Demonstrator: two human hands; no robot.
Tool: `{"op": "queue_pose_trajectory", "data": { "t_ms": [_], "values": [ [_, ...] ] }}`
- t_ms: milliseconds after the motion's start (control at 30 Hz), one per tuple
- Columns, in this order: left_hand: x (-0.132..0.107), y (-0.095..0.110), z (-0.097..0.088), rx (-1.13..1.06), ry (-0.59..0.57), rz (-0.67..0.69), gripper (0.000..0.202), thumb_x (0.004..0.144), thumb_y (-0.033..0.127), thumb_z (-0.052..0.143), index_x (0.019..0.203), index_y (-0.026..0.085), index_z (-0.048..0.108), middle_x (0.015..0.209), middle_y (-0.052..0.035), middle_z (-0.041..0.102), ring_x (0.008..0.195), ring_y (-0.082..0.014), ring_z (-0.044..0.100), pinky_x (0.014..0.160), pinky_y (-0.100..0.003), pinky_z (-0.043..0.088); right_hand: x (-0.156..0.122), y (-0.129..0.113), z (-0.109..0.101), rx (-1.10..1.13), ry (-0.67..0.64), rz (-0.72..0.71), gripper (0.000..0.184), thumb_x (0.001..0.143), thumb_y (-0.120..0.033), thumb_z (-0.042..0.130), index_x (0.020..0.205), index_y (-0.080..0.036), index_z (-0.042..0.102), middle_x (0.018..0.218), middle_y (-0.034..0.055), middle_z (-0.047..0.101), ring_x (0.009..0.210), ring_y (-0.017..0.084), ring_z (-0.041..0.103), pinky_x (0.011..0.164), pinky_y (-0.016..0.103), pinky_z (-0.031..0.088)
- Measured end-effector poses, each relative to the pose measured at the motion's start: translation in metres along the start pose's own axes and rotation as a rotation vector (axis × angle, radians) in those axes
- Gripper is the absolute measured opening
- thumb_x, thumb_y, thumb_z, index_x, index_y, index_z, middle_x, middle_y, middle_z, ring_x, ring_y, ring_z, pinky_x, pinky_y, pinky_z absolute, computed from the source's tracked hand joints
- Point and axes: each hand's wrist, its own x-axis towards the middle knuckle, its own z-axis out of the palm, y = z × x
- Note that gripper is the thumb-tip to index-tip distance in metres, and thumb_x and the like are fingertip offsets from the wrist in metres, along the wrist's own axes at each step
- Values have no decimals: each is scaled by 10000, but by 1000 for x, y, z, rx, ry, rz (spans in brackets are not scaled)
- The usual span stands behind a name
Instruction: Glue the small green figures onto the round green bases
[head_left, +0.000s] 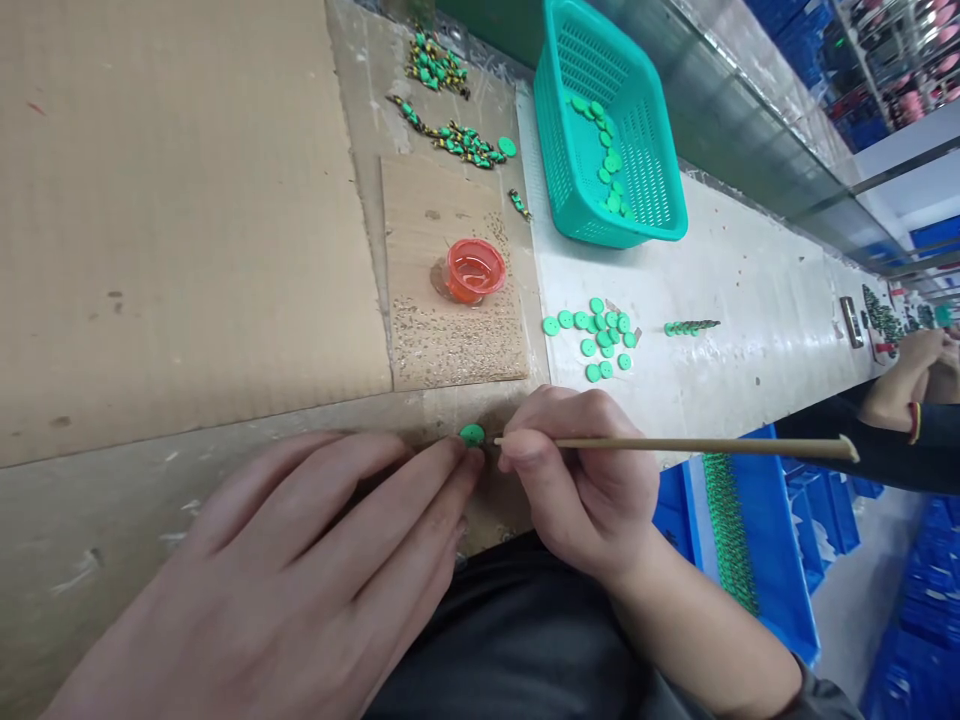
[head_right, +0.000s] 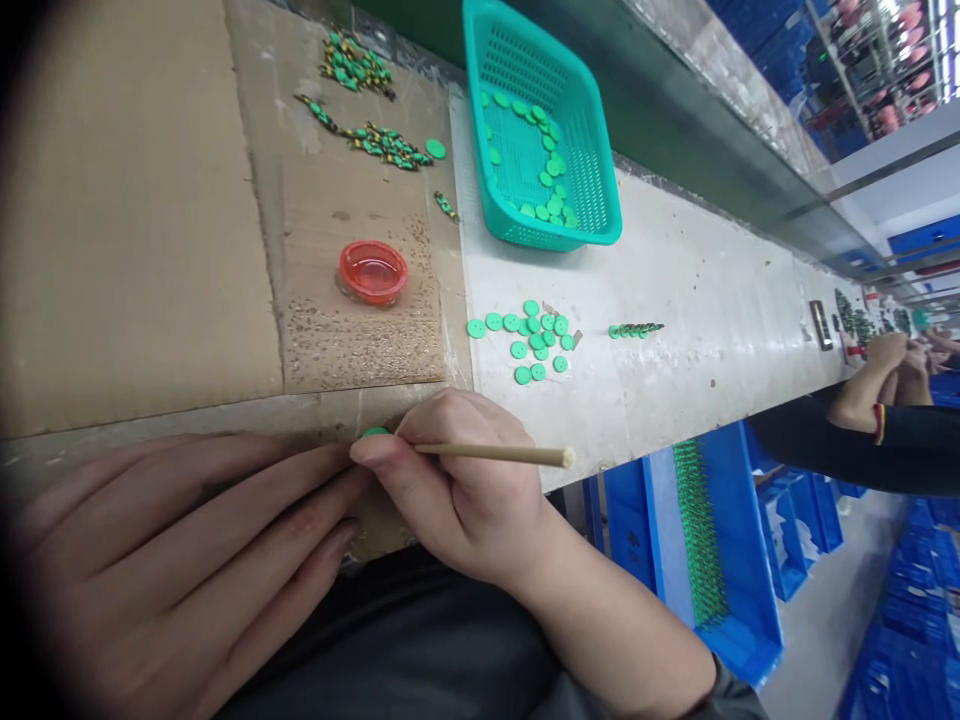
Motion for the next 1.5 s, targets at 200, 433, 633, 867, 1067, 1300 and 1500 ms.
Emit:
{"op": "queue_pose_trajectory", "data": {
  "t_ms": [200,433,633,867,1067,1300,1500],
  "values": [
    [-3,-1,-2,-2,-13,10,531,1127,274,593,1638,335,723,1687,-29,735,1515,-401,702,1369,-665,513,2,0,0,-15,-1,-13,186,1197,-213,741,1044,-256,645,828,-29,687,700,150,709,625,308,617],
    [-6,-1,-3,-3,-20,-3,506,1124,300,619,1614,357,732,1731,-14,705,1539,-394,687,1406,-661,484,-3,0,1,15,51,26,150,1193,-227,733,1067,-265,661,835,-29,708,698,160,709,639,331,623],
    [-5,0,-3,5,-29,0,542,1121,294,602,1653,341,693,1742,-7,698,1530,-385,689,1401,-660,494,-6,-1,-2,18,60,65,72,1173,-208,738,1133,-256,702,881,-13,740,743,170,752,677,340,649],
    [0,-1,-4,-1,-18,-1,522,1139,305,583,1652,335,673,1678,-2,742,1525,-366,679,1391,-636,502,-4,-2,-2,-10,10,73,122,1175,-199,747,1108,-258,663,877,-19,717,738,163,724,676,342,615],
    [-2,0,-5,5,-12,14,539,1121,286,584,1651,308,682,1668,-24,746,1507,-392,685,1357,-675,520,-3,-5,-6,-45,-37,67,133,1198,-236,743,1104,-266,653,886,-22,714,745,160,720,676,330,620],
    [-2,-1,-5,29,-32,16,598,1111,288,607,1705,306,662,1727,-28,708,1490,-409,701,1345,-688,528,10,-18,-24,-109,-182,197,88,1192,-206,723,1159,-269,672,1019,6,779,895,170,777,810,321,673],
    [1,-1,-5,0,-2,-10,582,1181,355,628,1763,333,610,1681,-14,747,1449,-365,723,1376,-623,512,7,-16,-29,-56,-167,238,63,1214,-230,687,1164,-267,685,1015,17,774,902,179,783,761,308,674]
  ]
}}
